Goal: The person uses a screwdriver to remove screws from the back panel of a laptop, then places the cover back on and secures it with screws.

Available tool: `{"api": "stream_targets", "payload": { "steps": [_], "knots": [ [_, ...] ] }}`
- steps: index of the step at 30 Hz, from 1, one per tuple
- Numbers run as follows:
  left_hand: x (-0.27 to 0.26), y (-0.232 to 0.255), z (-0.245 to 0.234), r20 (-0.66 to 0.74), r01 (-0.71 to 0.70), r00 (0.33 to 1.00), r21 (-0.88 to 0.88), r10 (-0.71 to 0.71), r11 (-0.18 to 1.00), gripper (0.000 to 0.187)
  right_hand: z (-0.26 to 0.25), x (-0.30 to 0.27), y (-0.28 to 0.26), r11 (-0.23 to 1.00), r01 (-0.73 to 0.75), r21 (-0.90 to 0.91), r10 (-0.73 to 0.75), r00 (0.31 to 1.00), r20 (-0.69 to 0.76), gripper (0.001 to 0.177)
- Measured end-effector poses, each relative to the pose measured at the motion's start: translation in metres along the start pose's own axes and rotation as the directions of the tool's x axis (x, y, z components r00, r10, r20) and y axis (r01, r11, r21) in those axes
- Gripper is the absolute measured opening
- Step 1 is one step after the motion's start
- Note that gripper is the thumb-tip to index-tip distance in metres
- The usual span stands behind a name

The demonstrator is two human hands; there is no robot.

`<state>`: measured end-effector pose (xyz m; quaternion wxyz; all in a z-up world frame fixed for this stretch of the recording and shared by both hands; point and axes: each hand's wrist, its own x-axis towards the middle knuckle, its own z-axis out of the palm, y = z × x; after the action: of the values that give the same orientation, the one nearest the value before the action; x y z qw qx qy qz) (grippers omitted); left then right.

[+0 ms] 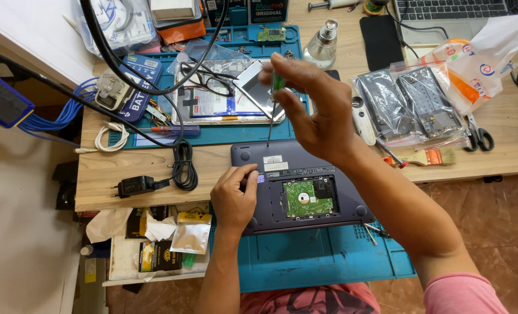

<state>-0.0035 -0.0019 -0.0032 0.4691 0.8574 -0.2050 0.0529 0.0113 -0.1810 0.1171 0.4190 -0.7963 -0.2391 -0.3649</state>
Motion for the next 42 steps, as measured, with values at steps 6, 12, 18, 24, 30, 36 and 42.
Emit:
{"api": "stream_targets", "payload": {
  "steps": [6, 12, 18, 24, 30, 36, 42],
  "knots": [
    [-0.001, 0.000, 0.000, 0.001, 0.002, 1.000, 0.017, -0.002, 1.000, 0.015, 0.005, -0.004, 0.000, 0.987, 0.074, -0.143, -0.078, 0.997, -0.021, 0.039],
    [-0.001, -0.001, 0.001, -0.001, 0.008, 1.000, 0.015, -0.008, 1.000, 0.014, 0.008, -0.008, 0.011, 0.970, 0.121, -0.213, -0.155, 0.976, -0.153, 0.034],
    [-0.001, 0.000, 0.000, -0.007, -0.006, 1.000, -0.003, 0.006, 1.000, 0.014, 0.012, -0.003, 0.010, 0.982, 0.161, -0.102, -0.176, 0.971, -0.161, 0.027],
    [-0.001, 0.000, 0.000, -0.003, 0.001, 1.000, 0.004, -0.001, 1.000, 0.014, 0.007, -0.001, -0.001, 0.999, 0.026, 0.032, -0.025, 1.000, -0.013, 0.032],
    [-0.002, -0.001, 0.001, -0.002, 0.005, 1.000, 0.008, -0.005, 1.000, 0.014, 0.004, 0.007, -0.006, 0.994, -0.017, -0.112, 0.019, 1.000, 0.015, 0.029],
    [-0.002, 0.002, 0.000, -0.001, 0.008, 1.000, -0.005, -0.008, 1.000, 0.015, 0.005, 0.000, 0.008, 0.985, 0.041, -0.168, -0.063, 0.989, -0.133, 0.028],
    [-0.003, 0.002, 0.000, -0.009, 0.009, 1.000, -0.005, -0.009, 1.000, 0.015, 0.000, 0.008, 0.001, 0.999, -0.008, -0.038, 0.007, 1.000, -0.018, 0.026]
  ]
}}
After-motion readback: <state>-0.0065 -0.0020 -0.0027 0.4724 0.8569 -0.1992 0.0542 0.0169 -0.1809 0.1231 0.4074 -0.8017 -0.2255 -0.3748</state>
